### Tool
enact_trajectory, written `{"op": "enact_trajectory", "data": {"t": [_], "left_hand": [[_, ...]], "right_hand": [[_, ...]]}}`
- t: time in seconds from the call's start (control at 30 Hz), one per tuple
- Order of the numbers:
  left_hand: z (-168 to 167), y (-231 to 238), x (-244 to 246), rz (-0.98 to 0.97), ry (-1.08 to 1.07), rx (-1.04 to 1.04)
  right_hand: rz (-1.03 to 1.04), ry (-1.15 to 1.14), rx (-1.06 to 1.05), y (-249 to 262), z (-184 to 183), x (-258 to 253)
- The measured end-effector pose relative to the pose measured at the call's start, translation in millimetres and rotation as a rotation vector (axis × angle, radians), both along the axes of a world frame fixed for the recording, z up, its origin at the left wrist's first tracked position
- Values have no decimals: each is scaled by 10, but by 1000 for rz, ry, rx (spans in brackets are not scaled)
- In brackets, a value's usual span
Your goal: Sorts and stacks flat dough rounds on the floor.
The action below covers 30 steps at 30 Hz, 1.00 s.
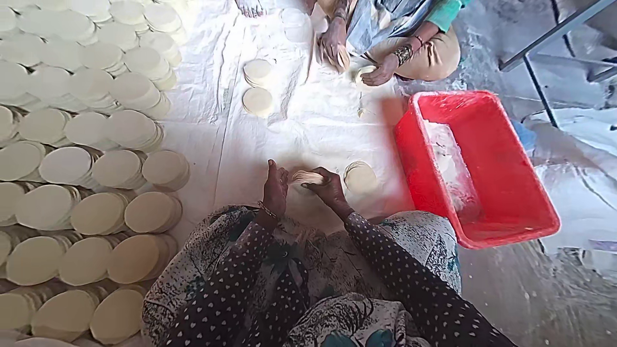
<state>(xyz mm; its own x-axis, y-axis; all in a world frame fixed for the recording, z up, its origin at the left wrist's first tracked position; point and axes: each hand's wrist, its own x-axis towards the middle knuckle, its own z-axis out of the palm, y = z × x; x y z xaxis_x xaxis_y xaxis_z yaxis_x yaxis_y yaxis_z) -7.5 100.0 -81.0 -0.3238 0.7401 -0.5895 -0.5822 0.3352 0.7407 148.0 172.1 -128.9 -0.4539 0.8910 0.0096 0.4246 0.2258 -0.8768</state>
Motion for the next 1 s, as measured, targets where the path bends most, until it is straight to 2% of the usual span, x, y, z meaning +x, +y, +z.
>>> {"op": "enact_trajectory", "data": {"t": [0.03,0.07,0.17,0.2,0.3,0.47,0.57,0.6,0.7,0.73,0.8,0.87,0.9,1.0], "left_hand": [[-4,7,-12,-5,4,-6],[-13,10,-5,-21,2,-8],[-22,35,52,-62,3,7],[-16,41,44,-41,6,12],[4,1,-14,-5,-5,13],[-2,13,58,-81,35,26],[-27,-17,-2,-70,44,23],[-27,-10,-2,-74,46,21],[11,-1,70,-82,44,6],[24,9,55,-60,49,17],[29,0,-46,-4,77,45],[38,3,-146,37,103,64],[35,12,-169,44,114,64],[36,58,-193,45,121,56]], "right_hand": [[-12,39,-7,2,-7,24],[-9,-27,-22,5,-13,40],[73,-373,-32,44,-33,-43],[82,-368,-7,47,-14,-70],[28,-59,30,-3,-2,5],[38,-205,-66,13,-61,-25],[39,91,-23,-17,-78,26],[50,101,-35,-2,-74,50],[80,-240,-96,23,-86,17],[98,-277,-74,35,-64,-23],[126,-113,-42,51,-18,-28],[165,137,-119,73,110,-4],[174,165,-163,88,176,5],[188,2,-235,154,410,-57]]}}
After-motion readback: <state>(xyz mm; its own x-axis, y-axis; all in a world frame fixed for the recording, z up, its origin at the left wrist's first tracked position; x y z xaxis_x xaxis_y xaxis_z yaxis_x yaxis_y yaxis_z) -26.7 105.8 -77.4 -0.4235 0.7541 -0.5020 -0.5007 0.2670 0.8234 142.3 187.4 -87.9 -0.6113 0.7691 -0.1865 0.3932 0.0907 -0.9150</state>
